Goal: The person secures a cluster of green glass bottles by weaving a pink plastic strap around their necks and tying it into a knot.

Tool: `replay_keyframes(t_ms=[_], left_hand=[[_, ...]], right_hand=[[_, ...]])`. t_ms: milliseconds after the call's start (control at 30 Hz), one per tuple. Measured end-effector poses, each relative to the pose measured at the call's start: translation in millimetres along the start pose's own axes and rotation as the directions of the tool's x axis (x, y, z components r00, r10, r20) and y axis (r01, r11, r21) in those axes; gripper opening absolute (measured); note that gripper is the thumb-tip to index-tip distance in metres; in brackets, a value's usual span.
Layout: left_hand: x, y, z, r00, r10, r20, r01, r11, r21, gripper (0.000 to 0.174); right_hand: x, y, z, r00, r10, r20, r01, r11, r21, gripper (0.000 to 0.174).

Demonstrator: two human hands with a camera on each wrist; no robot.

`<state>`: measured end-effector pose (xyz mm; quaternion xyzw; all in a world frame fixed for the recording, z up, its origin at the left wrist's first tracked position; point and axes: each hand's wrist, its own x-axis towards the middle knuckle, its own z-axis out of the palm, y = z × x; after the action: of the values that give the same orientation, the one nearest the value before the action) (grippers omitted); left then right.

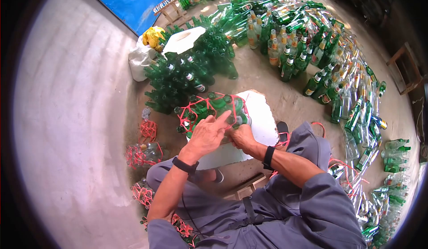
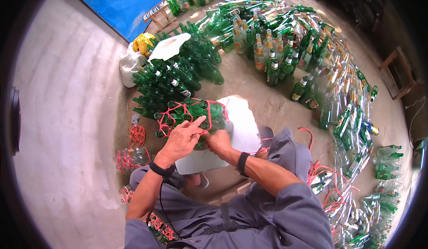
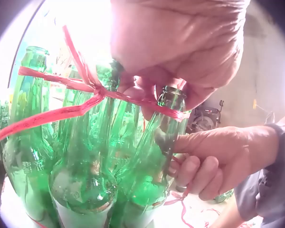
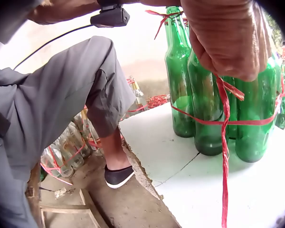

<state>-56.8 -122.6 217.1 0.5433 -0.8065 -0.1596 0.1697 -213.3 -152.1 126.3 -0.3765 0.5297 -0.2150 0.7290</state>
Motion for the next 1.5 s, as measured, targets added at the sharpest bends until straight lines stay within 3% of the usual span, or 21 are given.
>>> replay_keyframes(t_ms=[67, 200, 300, 367, 467, 667, 767, 833, 1067, 1167, 1233, 1300, 1500], left_hand=[[1, 1, -2, 1.000, 0.000, 0.009, 0.000, 1.000, -0.018, 0.052], [3, 8, -8, 0.997, -0.023, 0.070, 0.024, 1.000, -0.008, 0.054], [7, 16, -11, 0.997, 0.022, 0.069, -0.031, 0.991, 0.131, 0.055], [9, 24, -15, 0.990, 0.128, 0.056, -0.137, 0.962, 0.234, 0.057], [11, 24, -15, 0.996, 0.079, 0.047, -0.089, 0.956, 0.280, 0.056], [18, 22, -27, 0.990, 0.139, 0.037, -0.144, 0.933, 0.330, 0.055], [25, 16, -32, 0.996, 0.073, 0.042, -0.082, 0.951, 0.298, 0.050], [31, 12, -32, 0.993, 0.118, 0.020, -0.119, 0.952, 0.284, 0.044], [35, 6, -33, 0.992, 0.126, 0.013, -0.124, 0.948, 0.293, 0.032], [33, 4, -38, 0.995, 0.103, 0.008, -0.102, 0.967, 0.233, 0.030], [32, 1, -46, 0.996, 0.089, 0.010, -0.090, 0.979, 0.185, 0.028], [30, -2, -56, 0.992, -0.077, 0.104, 0.068, 0.994, 0.083, 0.025], [14, -5, -57, 0.985, -0.105, 0.137, 0.093, 0.992, 0.091, 0.017]], right_hand=[[1, 2, 0, 1.000, -0.006, -0.005, 0.006, 0.999, -0.032, 0.040], [1, 2, -1, 0.999, -0.036, 0.014, 0.037, 0.996, -0.077, 0.039], [-4, -4, -3, 0.997, -0.074, 0.026, 0.076, 0.992, -0.101, 0.040], [-6, -7, -3, 0.995, -0.091, 0.034, 0.094, 0.990, -0.102, 0.040], [-6, -10, -5, 0.996, -0.052, 0.079, 0.057, 0.996, -0.075, 0.042], [-16, -16, -14, 0.987, -0.038, 0.156, 0.058, 0.990, -0.125, 0.049], [-13, -11, -16, 0.982, -0.085, 0.166, 0.110, 0.984, -0.143, 0.050], [-15, -15, -18, 0.977, -0.159, 0.142, 0.184, 0.965, -0.187, 0.045], [-24, -29, -27, 0.974, -0.098, 0.204, 0.140, 0.969, -0.203, 0.043], [-27, -33, -28, 0.964, -0.114, 0.241, 0.171, 0.958, -0.231, 0.042], [-30, -36, -30, 0.946, -0.167, 0.280, 0.264, 0.895, -0.360, 0.039], [-34, -40, -34, 0.937, -0.178, 0.301, 0.287, 0.883, -0.370, 0.039], [-38, -48, -35, 0.937, -0.207, 0.282, 0.308, 0.868, -0.389, 0.038]])
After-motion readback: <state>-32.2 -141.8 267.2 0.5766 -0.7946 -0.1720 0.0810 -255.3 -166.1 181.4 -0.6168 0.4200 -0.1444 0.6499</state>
